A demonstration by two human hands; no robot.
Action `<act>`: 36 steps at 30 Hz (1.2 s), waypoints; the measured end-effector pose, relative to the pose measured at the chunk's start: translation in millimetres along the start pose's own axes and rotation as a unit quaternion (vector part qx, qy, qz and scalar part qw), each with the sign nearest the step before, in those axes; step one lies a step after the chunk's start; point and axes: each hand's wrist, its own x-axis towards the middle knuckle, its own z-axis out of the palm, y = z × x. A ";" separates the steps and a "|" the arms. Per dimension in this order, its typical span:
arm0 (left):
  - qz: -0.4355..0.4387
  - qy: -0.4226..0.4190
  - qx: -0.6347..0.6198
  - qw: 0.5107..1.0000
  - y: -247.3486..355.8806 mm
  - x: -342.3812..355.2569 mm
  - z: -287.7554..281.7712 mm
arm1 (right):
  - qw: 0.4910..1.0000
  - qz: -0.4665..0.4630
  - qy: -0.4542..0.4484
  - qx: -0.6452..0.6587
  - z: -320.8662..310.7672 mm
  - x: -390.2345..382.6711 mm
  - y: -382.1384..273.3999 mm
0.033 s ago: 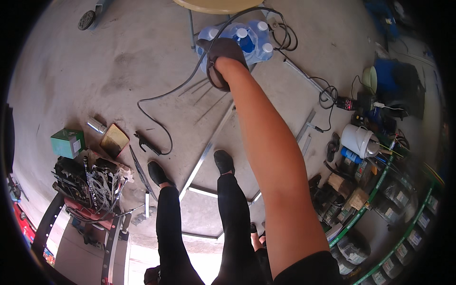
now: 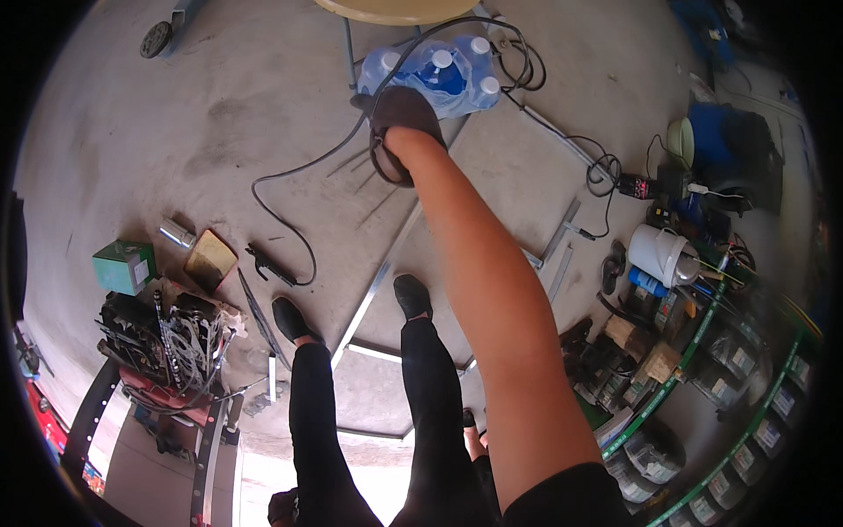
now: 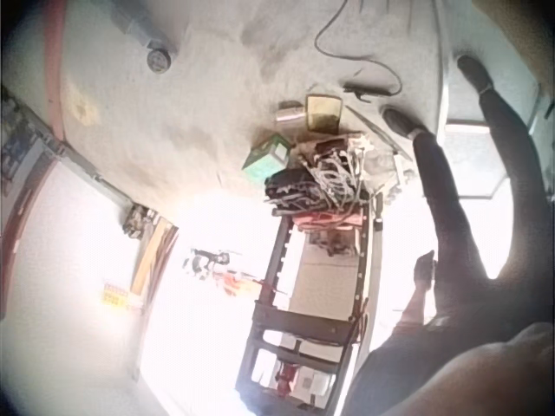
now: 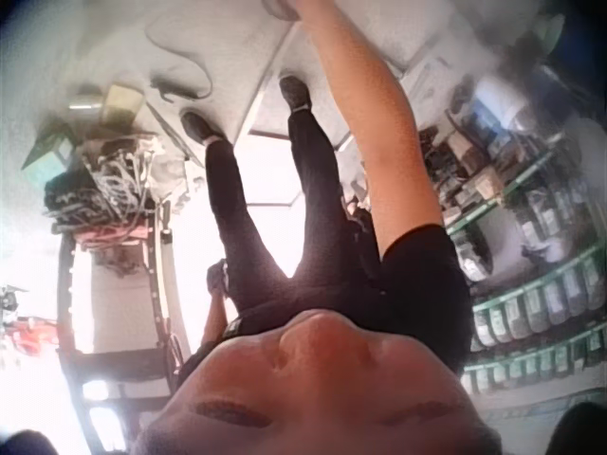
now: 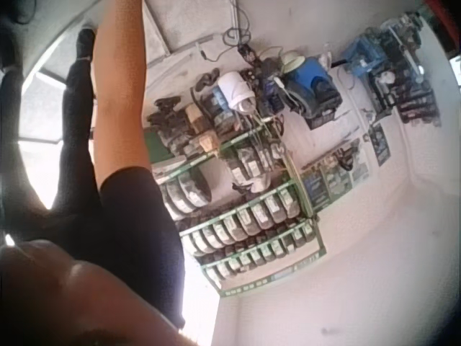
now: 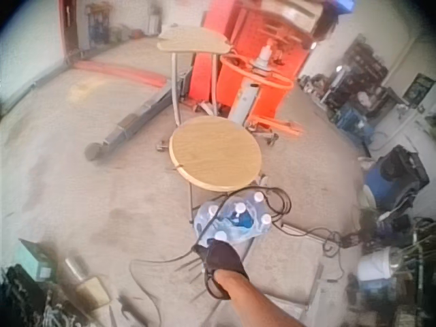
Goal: The person sits on the floor and welds a metal frame using a welding torch, creating bright sparks. After finishing the weld, the person stands up, lifts the frame, and positions it upright while another person assists in holding and aligning the structure.
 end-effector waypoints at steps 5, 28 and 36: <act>-0.176 -0.060 -0.070 0.980 68.1 31.0 -41.3 | 0.827 0.262 -0.100 0.487 120.2 -160.4 43.3; 0.043 0.169 0.097 0.980 425.8 148.6 -178.1 | 0.617 0.517 0.011 0.593 89.2 -455.7 345.3; 0.061 0.048 0.452 0.889 460.4 172.9 -227.8 | 0.455 0.606 0.134 0.639 148.3 -591.1 341.0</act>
